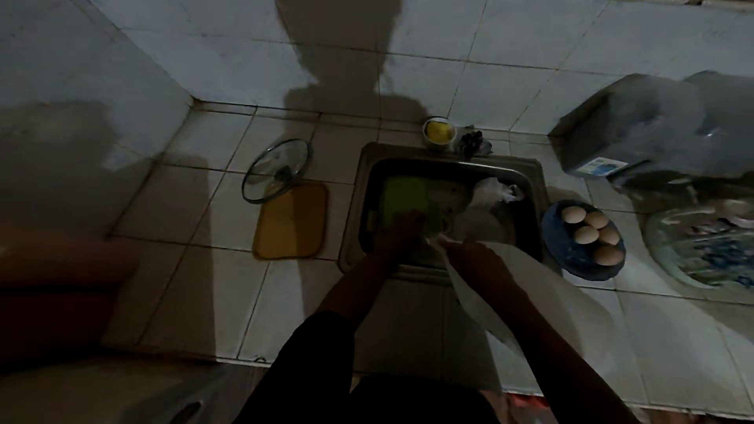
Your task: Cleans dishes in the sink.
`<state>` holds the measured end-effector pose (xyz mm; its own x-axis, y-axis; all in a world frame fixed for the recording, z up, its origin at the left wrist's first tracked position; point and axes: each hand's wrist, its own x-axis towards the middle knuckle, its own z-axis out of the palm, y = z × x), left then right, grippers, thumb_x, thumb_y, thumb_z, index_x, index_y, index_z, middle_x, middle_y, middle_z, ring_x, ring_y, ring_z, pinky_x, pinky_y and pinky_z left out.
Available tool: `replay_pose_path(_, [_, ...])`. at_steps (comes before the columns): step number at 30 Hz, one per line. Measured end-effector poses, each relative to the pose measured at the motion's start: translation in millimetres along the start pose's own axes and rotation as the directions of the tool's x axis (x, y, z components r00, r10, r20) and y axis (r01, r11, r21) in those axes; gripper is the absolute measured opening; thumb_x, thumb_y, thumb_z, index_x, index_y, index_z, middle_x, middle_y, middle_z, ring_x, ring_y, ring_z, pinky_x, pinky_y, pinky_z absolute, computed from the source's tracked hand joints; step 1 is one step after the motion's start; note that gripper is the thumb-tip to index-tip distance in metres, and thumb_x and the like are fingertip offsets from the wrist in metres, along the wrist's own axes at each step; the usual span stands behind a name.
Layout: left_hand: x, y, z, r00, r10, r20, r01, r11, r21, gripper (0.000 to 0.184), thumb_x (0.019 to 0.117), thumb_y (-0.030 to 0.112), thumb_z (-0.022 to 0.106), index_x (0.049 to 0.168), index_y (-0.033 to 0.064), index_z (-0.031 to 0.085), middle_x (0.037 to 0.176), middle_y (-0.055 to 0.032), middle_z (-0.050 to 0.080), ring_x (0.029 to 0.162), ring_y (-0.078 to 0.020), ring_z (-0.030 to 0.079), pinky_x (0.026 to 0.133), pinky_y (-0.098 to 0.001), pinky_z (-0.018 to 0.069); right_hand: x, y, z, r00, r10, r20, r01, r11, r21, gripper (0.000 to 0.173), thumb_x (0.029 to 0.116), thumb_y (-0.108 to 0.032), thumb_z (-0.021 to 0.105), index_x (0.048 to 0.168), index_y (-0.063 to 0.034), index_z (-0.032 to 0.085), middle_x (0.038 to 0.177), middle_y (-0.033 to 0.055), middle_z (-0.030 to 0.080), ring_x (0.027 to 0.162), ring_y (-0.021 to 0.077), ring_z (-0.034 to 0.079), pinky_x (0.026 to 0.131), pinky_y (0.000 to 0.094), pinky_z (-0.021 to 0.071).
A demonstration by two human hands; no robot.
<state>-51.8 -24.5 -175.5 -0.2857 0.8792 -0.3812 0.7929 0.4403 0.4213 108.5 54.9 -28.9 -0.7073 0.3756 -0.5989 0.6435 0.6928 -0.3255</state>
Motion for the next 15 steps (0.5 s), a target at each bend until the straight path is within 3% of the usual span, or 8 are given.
replay_pose_path(2, [16,-6,6,0.999,0.031,-0.027,-0.033,0.997,-0.064,0.054,0.1026,0.012,0.057,0.155,0.0068,0.043,0.163,-0.0131,0.038,0.152,-0.0333,0.032,0.125,-0.0552,0.0192,-2,-2,2,1.0,0.013,-0.006,-0.013,1.0,-0.01,0.043,0.1111,-0.024,0.041,0.154,-0.0265,0.048,0.14,0.0222,0.058,0.125,0.0398,0.06,0.103,0.0532,0.0477])
replay_pose_path(5, [28,-12,11,0.992,0.124,-0.017,-0.125,0.973,-0.193,0.052,0.1071,0.012,0.048,0.158,0.0073,0.038,0.168,-0.0091,0.03,0.156,-0.0266,0.024,0.127,-0.0512,0.012,-2,-3,2,0.999,0.022,-0.026,-0.023,0.999,-0.024,0.042,0.111,-0.025,0.042,0.153,-0.0273,0.05,0.139,0.0226,0.059,0.123,0.0402,0.061,0.102,0.0533,0.0485])
replay_pose_path(7, [9,8,4,0.999,-0.045,0.003,0.039,0.836,-0.548,0.042,0.1065,0.012,0.052,0.147,0.0018,0.052,0.152,-0.0132,0.051,0.141,-0.0217,0.047,0.119,-0.0368,0.0338,-3,-2,3,1.0,0.022,-0.022,-0.023,0.999,-0.035,0.043,0.111,-0.026,0.041,0.153,-0.0278,0.049,0.139,0.0215,0.06,0.123,0.0388,0.061,0.102,0.052,0.0483])
replay_pose_path(8, [-3,14,1,0.987,-0.154,0.035,0.143,0.778,-0.612,0.038,0.1049,0.013,0.056,0.14,-0.0016,0.056,0.142,-0.0181,0.057,0.131,-0.0246,0.055,0.112,-0.0373,0.0415,-4,-2,3,1.0,0.018,-0.021,-0.019,0.999,-0.033,0.043,0.111,-0.026,0.042,0.153,-0.0273,0.049,0.138,0.0214,0.06,0.123,0.0386,0.061,0.102,0.0516,0.0482])
replay_pose_path(10, [-7,3,14,0.979,-0.204,-0.005,0.18,0.876,-0.447,0.044,0.1058,0.02,0.054,0.144,-0.0017,0.052,0.148,-0.0217,0.053,0.138,-0.0327,0.05,0.116,-0.0471,0.038,-9,0,-2,0.999,0.013,-0.038,-0.013,1.0,-0.015,0.042,0.1109,-0.025,0.042,0.152,-0.0261,0.051,0.135,0.0211,0.062,0.122,0.0383,0.062,0.101,0.0515,0.0485])
replay_pose_path(12, [3,-18,32,0.958,-0.115,-0.263,0.053,0.971,-0.232,0.049,0.1039,0.021,0.056,0.15,0.0044,0.049,0.16,-0.0173,0.041,0.148,-0.0347,0.039,0.121,-0.052,0.0326,-16,7,-4,0.994,0.0,-0.107,0.001,1.0,0.004,0.04,0.1102,-0.024,0.044,0.149,-0.0249,0.055,0.13,0.0207,0.065,0.118,0.0382,0.064,0.099,0.0518,0.05])
replay_pose_path(13, [10,-23,33,0.927,-0.122,-0.354,0.046,0.975,-0.217,0.053,0.1026,0.021,0.059,0.152,0.0064,0.047,0.164,-0.016,0.035,0.151,-0.0354,0.032,0.123,-0.0529,0.029,-20,12,-3,0.987,-0.017,-0.161,0.02,1.0,0.018,0.039,0.1094,-0.023,0.046,0.147,-0.0237,0.058,0.126,0.0208,0.067,0.114,0.0382,0.066,0.096,0.0517,0.0512])
replay_pose_path(15, [25,-29,32,0.85,-0.188,-0.493,0.061,0.963,-0.262,0.051,0.1018,0.022,0.062,0.149,0.0078,0.051,0.162,-0.0171,0.037,0.149,-0.0374,0.035,0.12,-0.0555,0.0316,-28,23,-2,0.961,-0.052,-0.271,0.068,0.996,0.051,0.038,0.1079,-0.021,0.049,0.143,-0.0209,0.062,0.12,0.0211,0.069,0.108,0.0387,0.068,0.093,0.0522,0.0529])
